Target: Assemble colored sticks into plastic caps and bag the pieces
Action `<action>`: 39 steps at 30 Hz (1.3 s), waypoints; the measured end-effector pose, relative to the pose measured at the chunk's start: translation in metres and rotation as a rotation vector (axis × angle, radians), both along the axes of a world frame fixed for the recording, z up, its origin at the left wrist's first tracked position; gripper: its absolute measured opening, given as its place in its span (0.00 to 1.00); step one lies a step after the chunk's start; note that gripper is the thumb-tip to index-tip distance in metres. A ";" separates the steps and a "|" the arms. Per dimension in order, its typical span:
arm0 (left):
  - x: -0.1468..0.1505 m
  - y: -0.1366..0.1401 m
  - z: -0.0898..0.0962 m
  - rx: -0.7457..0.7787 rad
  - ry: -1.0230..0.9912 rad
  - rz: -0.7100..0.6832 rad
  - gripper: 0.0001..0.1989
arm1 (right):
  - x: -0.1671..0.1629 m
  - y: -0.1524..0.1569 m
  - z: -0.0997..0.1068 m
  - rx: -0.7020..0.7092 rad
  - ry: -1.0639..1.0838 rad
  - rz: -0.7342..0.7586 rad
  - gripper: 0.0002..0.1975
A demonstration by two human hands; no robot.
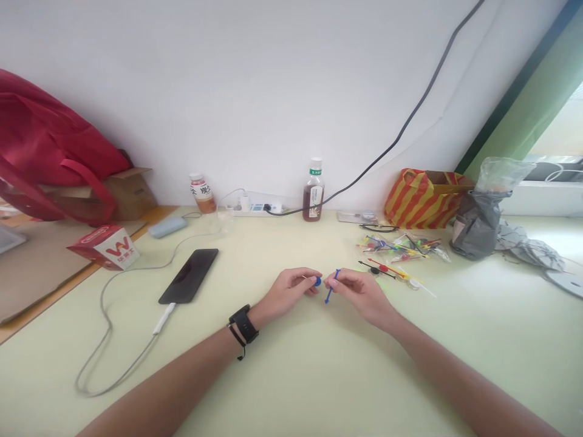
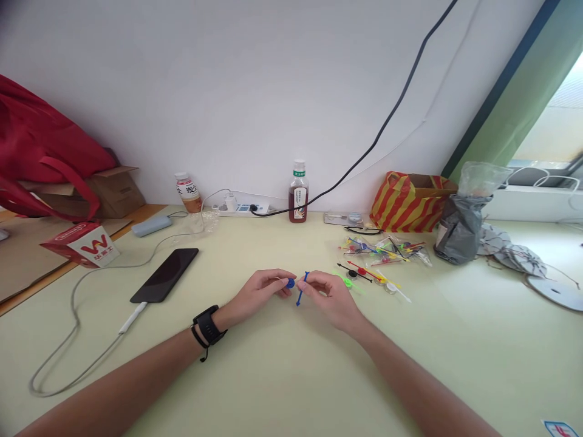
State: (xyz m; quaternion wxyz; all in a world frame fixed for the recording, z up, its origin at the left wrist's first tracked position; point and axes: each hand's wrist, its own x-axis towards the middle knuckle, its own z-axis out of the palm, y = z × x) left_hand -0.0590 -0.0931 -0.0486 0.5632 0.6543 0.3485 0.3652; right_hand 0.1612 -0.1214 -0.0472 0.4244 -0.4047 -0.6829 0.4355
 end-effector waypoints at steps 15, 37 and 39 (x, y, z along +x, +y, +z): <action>-0.003 -0.001 0.004 -0.015 0.049 -0.049 0.20 | 0.003 -0.009 0.013 -0.185 0.107 0.140 0.16; 0.000 -0.008 0.002 0.285 0.146 0.027 0.12 | 0.006 -0.005 -0.004 0.038 -0.176 0.001 0.09; -0.001 -0.009 0.002 0.310 0.162 0.013 0.11 | 0.007 -0.004 -0.003 0.035 -0.157 0.012 0.09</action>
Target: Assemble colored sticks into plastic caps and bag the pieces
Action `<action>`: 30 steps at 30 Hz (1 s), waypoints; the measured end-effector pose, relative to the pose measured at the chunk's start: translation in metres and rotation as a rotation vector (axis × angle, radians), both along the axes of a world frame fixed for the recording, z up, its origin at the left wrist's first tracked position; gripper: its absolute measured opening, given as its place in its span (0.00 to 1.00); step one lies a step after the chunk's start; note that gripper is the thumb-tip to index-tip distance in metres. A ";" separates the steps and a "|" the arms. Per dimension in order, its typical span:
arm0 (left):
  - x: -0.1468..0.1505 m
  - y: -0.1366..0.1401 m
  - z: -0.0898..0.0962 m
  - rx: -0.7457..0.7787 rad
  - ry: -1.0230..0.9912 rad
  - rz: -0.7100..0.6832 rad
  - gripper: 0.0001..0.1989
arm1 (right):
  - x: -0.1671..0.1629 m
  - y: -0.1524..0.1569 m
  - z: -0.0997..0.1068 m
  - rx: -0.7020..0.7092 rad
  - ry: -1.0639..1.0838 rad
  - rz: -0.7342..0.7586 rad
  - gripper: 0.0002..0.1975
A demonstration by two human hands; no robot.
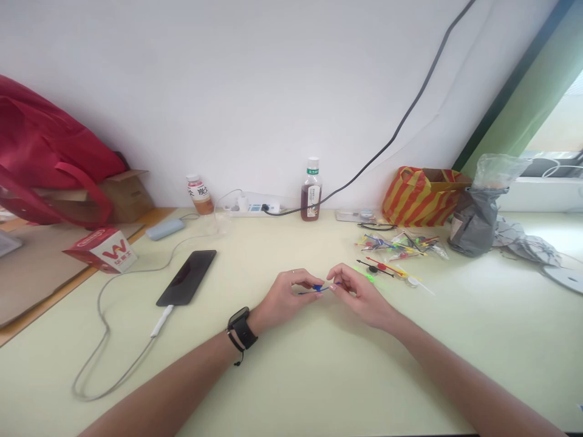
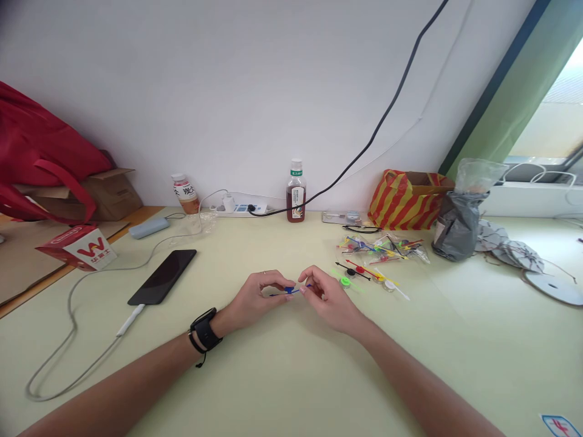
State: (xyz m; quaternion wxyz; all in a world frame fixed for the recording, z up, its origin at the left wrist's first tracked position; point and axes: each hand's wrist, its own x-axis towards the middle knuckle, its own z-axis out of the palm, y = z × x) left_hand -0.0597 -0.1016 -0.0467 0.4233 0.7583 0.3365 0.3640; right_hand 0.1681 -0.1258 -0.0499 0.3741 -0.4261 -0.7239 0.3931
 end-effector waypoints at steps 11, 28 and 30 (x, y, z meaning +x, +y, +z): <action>0.002 -0.003 0.006 -0.130 -0.086 -0.085 0.12 | -0.001 -0.001 0.002 -0.025 0.048 -0.007 0.10; 0.001 0.005 -0.001 -0.440 -0.306 -0.073 0.17 | 0.007 -0.004 0.008 0.317 -0.024 -0.209 0.20; 0.000 0.004 0.001 -0.445 -0.316 -0.067 0.17 | 0.006 -0.006 0.009 0.279 -0.001 -0.184 0.23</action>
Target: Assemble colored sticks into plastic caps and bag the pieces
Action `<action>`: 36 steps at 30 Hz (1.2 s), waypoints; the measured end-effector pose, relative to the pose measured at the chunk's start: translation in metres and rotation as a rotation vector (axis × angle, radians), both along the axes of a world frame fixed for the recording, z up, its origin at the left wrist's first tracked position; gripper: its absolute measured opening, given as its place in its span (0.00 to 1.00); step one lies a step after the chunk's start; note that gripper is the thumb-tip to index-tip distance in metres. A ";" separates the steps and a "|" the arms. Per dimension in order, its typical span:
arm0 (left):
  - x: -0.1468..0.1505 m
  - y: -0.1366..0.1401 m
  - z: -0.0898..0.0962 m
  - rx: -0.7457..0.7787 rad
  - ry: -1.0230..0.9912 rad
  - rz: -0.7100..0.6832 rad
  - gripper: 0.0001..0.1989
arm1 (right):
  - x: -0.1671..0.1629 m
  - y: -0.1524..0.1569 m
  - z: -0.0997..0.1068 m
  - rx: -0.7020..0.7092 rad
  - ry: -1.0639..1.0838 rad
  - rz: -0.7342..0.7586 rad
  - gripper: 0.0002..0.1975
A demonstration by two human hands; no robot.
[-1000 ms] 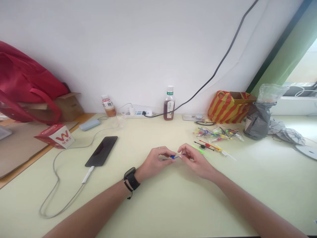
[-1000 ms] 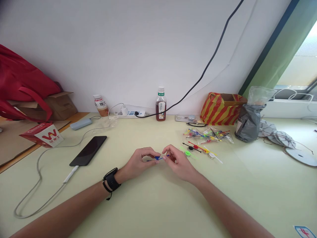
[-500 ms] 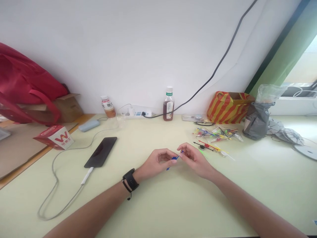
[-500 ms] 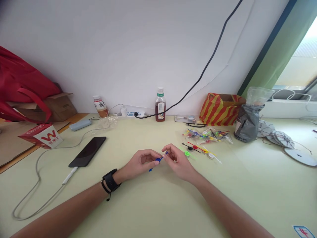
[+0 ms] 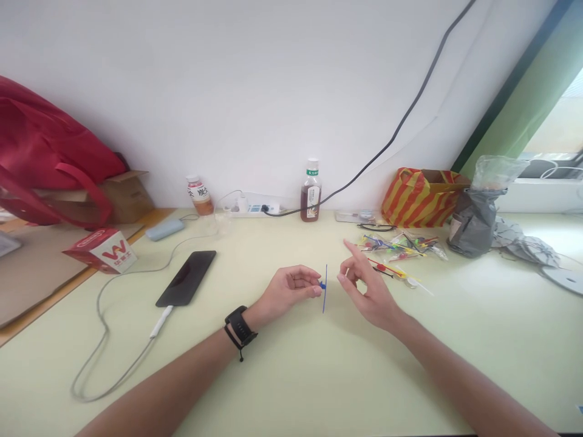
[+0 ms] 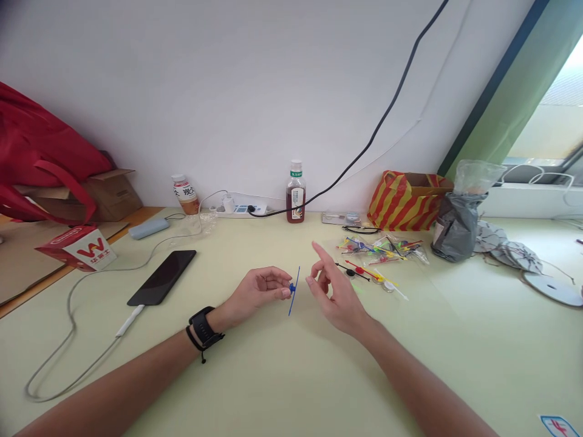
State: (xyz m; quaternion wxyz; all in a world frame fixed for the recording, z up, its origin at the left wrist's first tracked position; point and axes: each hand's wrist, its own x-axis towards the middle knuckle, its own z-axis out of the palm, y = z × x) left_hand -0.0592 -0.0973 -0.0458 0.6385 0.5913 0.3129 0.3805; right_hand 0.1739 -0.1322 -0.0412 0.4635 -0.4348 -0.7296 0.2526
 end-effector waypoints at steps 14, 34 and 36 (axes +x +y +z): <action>-0.001 0.000 -0.004 0.018 0.000 -0.010 0.15 | -0.006 0.006 -0.001 -0.258 0.043 0.185 0.11; -0.002 -0.004 0.001 -0.022 0.049 -0.156 0.15 | -0.009 -0.006 0.002 -0.209 -0.291 0.263 0.12; -0.001 -0.003 0.003 0.001 0.087 -0.128 0.16 | -0.008 -0.004 0.001 -0.183 -0.259 0.203 0.13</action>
